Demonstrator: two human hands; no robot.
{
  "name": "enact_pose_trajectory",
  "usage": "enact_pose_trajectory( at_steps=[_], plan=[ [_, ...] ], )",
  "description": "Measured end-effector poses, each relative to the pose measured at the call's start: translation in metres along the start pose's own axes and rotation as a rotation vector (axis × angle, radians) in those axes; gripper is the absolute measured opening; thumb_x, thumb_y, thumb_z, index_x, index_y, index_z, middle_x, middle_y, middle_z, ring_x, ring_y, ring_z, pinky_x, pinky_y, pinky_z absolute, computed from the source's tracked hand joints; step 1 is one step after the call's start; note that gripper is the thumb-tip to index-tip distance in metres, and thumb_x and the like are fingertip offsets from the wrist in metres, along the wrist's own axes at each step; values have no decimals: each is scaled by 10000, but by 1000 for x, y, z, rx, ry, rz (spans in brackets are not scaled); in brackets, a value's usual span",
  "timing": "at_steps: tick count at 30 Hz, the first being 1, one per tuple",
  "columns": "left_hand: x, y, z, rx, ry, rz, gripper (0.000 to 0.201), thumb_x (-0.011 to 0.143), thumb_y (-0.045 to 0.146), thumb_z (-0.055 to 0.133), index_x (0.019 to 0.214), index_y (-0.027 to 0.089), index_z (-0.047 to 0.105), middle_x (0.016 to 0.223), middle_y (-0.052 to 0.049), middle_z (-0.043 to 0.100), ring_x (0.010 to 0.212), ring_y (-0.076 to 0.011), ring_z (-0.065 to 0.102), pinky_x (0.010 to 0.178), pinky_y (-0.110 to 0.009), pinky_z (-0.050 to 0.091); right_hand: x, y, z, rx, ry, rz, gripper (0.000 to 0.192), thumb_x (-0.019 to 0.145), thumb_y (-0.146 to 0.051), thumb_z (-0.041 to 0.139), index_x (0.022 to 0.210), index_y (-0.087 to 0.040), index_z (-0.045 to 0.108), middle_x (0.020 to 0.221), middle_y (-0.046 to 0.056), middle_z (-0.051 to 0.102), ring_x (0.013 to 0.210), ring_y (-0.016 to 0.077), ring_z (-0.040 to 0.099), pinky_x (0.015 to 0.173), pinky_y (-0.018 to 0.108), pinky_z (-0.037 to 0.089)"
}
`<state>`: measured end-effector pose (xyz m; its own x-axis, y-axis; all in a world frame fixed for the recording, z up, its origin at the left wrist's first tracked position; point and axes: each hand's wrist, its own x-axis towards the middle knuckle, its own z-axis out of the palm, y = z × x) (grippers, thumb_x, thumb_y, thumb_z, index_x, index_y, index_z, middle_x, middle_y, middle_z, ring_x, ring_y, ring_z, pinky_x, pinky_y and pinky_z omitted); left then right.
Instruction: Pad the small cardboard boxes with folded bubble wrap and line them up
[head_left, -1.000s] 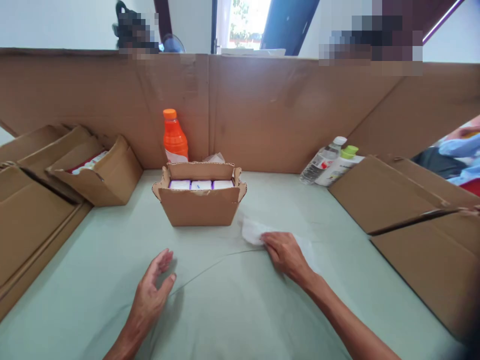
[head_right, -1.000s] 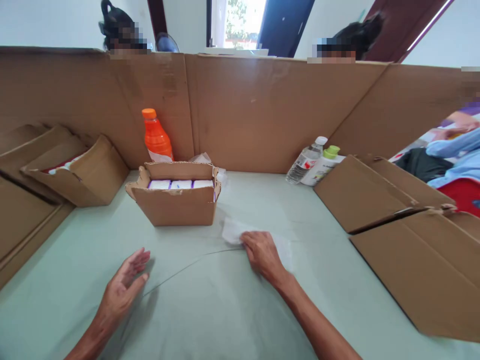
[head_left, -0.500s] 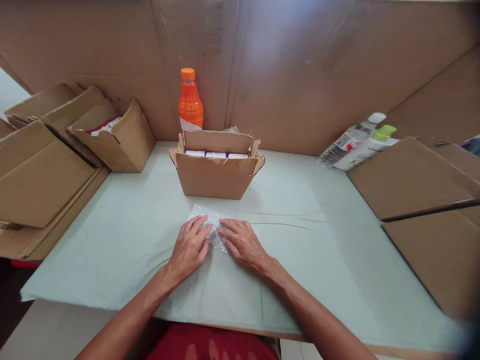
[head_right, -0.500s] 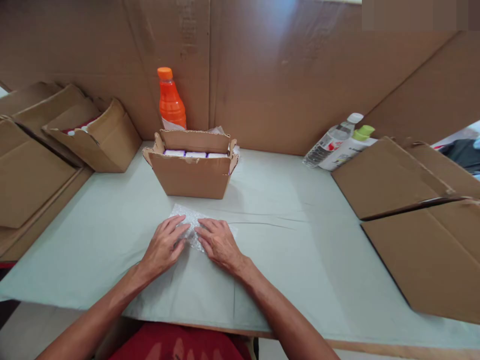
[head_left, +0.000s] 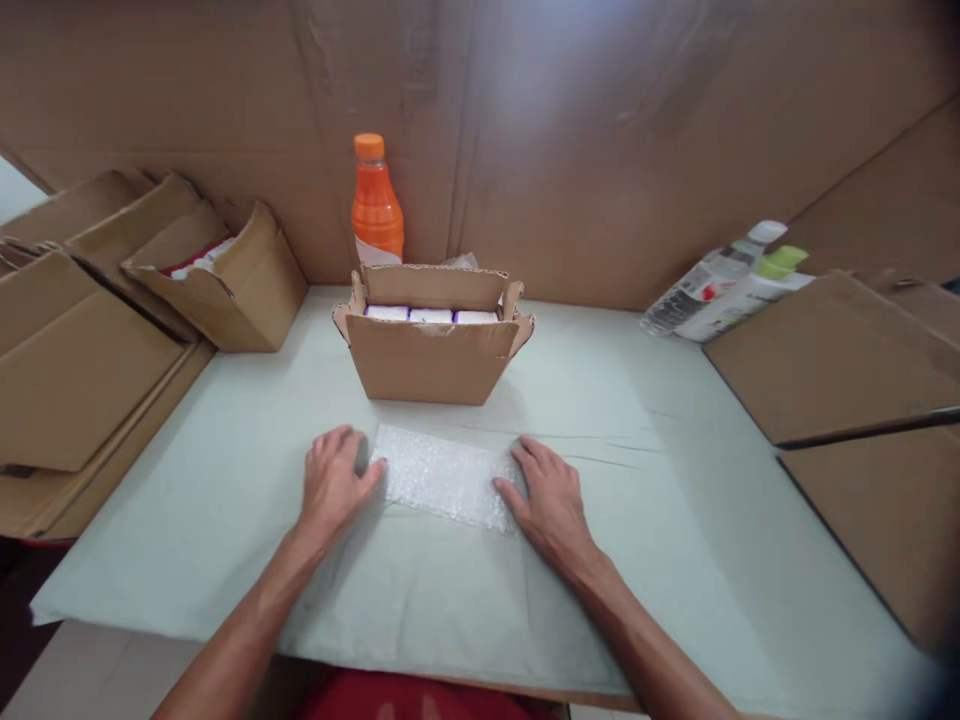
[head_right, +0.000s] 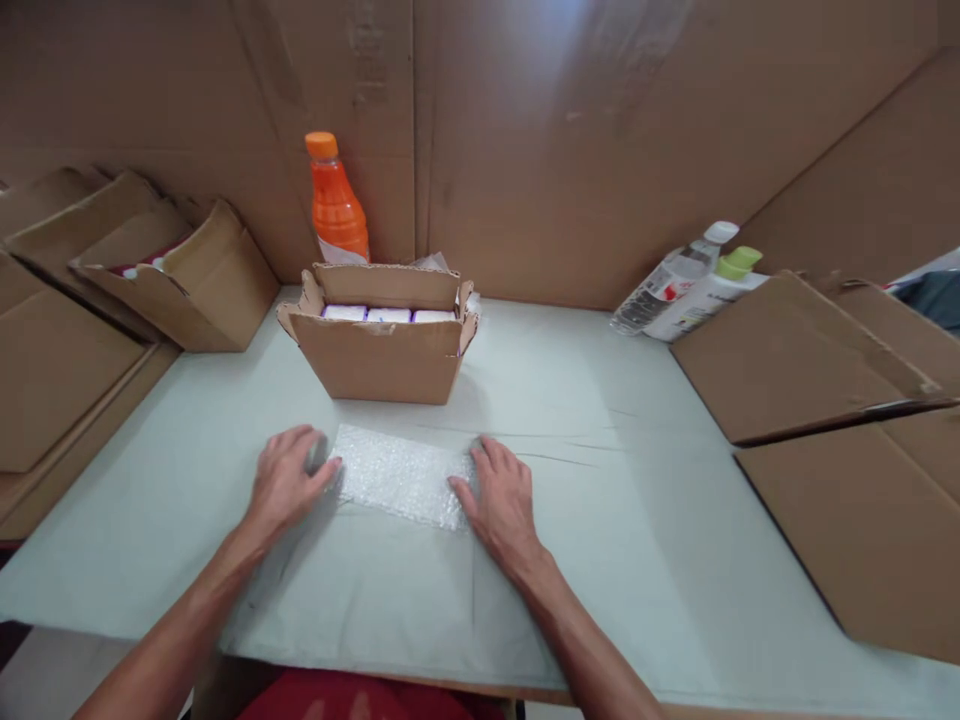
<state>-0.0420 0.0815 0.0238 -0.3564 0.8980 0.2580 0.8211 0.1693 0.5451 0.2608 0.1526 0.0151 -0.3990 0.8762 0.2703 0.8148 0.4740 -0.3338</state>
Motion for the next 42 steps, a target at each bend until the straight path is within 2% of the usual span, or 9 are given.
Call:
enact_pose_trajectory(
  at_steps=[4,11,17,21,26,29,32,37,42],
  plan=[
    [-9,17,17,-100,-86,8,136,822,226,562,886,217,683,1098,-114,707,1062,-307,629,942,-460,488,4,-11,6,213,-9,25,179,927,-328,518,908,-213,655,1137,118,728,1057,294,662,916,474,497],
    [-24,19,7,-274,-222,-195,655,828,344,588,1465,231,485,972,-40,721,694,-184,636,704,-326,525,-18,5,-17,528,-123,319,672,856,-432,626,1476,-224,472,941,46,741,805,193,708,756,337,592],
    [-28,24,1,-503,-276,-16,248,835,227,521,895,239,761,858,-41,747,779,-195,689,708,-291,540,-26,0,-20,399,-159,68,275,902,-323,537,1060,-307,762,982,32,782,855,243,740,796,423,611],
    [-5,42,-37,-415,16,247,242,865,189,535,926,245,763,847,-42,752,786,-207,702,741,-311,553,12,-19,-69,360,100,-137,227,953,-302,541,1040,-321,750,994,32,783,927,253,739,853,424,605],
    [96,77,-102,-170,359,482,319,854,281,563,1107,197,738,1070,-93,743,1084,-294,643,1014,-443,462,128,-50,-150,160,473,-327,250,954,-250,569,1151,-276,721,1113,43,752,1029,226,693,916,385,545],
    [162,89,-117,-33,160,451,348,889,325,451,977,165,747,906,-80,714,963,-258,625,906,-382,455,205,-53,-161,46,300,-331,255,918,-237,570,1091,-250,757,1050,30,764,944,216,693,811,347,530],
    [203,91,-114,201,-152,343,290,819,250,450,655,185,680,577,-1,477,610,-165,497,660,-294,358,255,-48,-150,-120,-32,-318,208,837,-209,612,917,-275,792,876,-19,771,782,186,682,666,280,467],
    [229,95,-102,379,-457,371,269,689,165,518,440,229,439,465,39,275,460,-122,259,565,-298,241,277,-55,-129,-331,-350,-416,197,731,-135,611,673,-274,739,616,-41,655,592,138,600,576,247,359],
    [238,99,-98,336,-619,458,203,693,181,540,495,221,521,462,22,433,467,-139,389,567,-299,281,281,-61,-114,-345,-512,-401,157,688,-175,645,545,-237,665,526,-9,596,527,143,563,554,275,354]
  ],
)
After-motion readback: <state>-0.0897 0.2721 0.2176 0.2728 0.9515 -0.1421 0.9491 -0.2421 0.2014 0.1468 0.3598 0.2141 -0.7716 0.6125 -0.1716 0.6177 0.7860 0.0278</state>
